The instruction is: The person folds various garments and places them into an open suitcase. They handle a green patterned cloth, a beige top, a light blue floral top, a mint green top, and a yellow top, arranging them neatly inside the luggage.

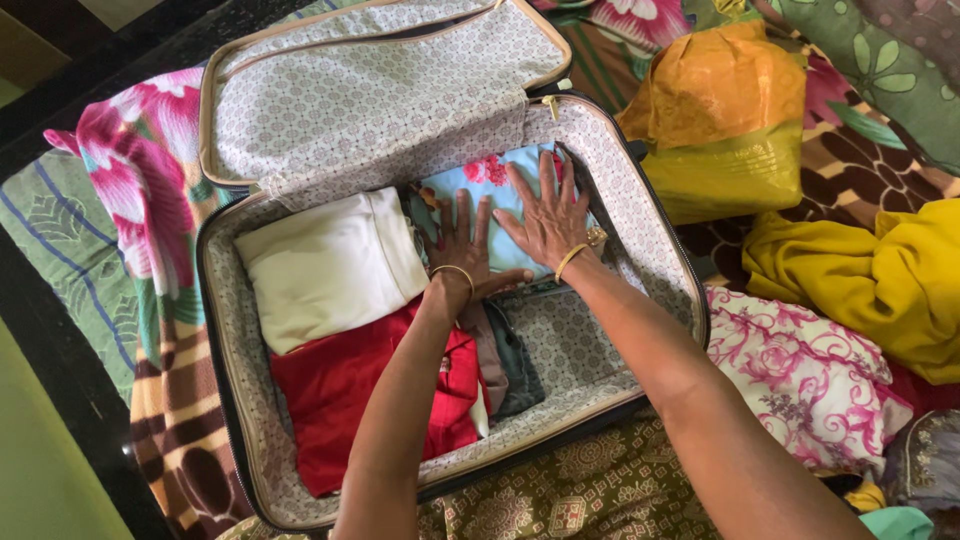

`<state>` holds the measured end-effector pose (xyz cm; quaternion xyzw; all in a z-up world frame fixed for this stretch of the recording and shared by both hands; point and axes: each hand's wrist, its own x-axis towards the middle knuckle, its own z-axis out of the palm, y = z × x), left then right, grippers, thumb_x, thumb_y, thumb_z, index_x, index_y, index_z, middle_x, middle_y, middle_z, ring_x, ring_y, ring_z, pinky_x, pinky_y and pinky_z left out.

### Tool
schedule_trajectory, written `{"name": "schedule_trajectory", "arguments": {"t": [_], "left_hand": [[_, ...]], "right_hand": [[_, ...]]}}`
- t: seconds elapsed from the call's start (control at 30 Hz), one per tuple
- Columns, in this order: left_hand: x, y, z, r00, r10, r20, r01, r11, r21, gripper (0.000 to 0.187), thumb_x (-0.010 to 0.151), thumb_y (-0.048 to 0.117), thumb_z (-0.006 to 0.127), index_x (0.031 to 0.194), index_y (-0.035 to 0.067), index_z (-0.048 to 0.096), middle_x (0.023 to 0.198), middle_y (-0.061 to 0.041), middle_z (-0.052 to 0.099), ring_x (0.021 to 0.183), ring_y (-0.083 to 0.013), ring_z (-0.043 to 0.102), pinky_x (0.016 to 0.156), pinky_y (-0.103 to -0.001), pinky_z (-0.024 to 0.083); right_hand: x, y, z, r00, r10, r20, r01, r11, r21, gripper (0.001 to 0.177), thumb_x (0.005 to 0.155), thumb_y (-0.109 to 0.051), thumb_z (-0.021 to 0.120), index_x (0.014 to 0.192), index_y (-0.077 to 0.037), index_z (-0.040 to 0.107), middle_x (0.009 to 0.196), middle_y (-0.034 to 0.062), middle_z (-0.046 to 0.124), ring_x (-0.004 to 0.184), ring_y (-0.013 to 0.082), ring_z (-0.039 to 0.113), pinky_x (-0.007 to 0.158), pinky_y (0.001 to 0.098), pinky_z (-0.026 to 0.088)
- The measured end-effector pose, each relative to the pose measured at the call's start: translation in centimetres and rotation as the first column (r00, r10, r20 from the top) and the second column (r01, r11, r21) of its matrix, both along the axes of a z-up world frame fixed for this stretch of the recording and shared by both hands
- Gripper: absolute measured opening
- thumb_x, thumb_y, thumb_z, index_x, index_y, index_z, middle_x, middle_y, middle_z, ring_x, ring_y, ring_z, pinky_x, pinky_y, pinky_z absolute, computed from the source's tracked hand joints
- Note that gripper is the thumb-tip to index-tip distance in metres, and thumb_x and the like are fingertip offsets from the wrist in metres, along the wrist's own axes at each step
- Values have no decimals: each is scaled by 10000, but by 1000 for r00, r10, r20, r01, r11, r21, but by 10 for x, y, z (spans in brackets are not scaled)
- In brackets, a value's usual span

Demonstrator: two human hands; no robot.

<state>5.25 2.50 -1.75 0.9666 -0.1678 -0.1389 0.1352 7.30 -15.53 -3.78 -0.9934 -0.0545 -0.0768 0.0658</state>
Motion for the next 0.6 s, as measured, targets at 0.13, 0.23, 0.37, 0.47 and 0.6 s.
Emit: {"name": "schedule_trajectory", "arguments": {"t": [0.13,0.23,0.37,0.47,0.6], "left_hand": [[1,-2,6,1000,8,1,-8,999,44,1421,597,967,602,1652,226,4,1714,-171,-85,1566,-428,-87,1233,-643,31],[2,-4,6,999,21,-27,-19,995,96,1412,598,952,610,1653,239,0,1719,-154,-92,1571,-406,-82,1235,-636,9],[-1,-2,1,1000,10,-25,-7,994,113,1434,607,935,635,1644,199,-28,1708,-162,-104,1566,-419,-95,1239,-604,-20],[-5,1,-1,1000,26,-7,-25,994,106,1464,615,909,665,1642,159,-62,1708,-187,-115,1567,-435,-96,1240,-571,-4],[-20,-2,-2,990,110,-94,-89,976,200,1454,648,898,649,1635,159,-122,1710,-178,-141,1571,-433,-73,1249,-555,29]], "right_hand": [[0,1,-1,1000,-1,-12,1,1000,-14,801,959,-694,513,1632,-337,265,1670,250,174,1477,572,203,1014,772,355],[5,1,2,998,11,-64,-11,1000,-10,830,961,-730,477,1647,-337,224,1679,254,143,1468,597,169,1020,795,320],[8,-15,16,963,111,-246,-119,993,-17,964,872,-818,472,1633,-320,153,1655,268,82,1450,617,111,1001,819,272],[5,-38,37,855,151,-496,-223,971,-89,1053,804,-825,540,1604,-305,97,1650,212,31,1481,506,114,1040,796,234],[-10,-65,48,843,253,-476,-317,947,-58,926,884,-576,621,1640,-315,154,1698,193,154,1444,452,367,1133,598,395]]}}
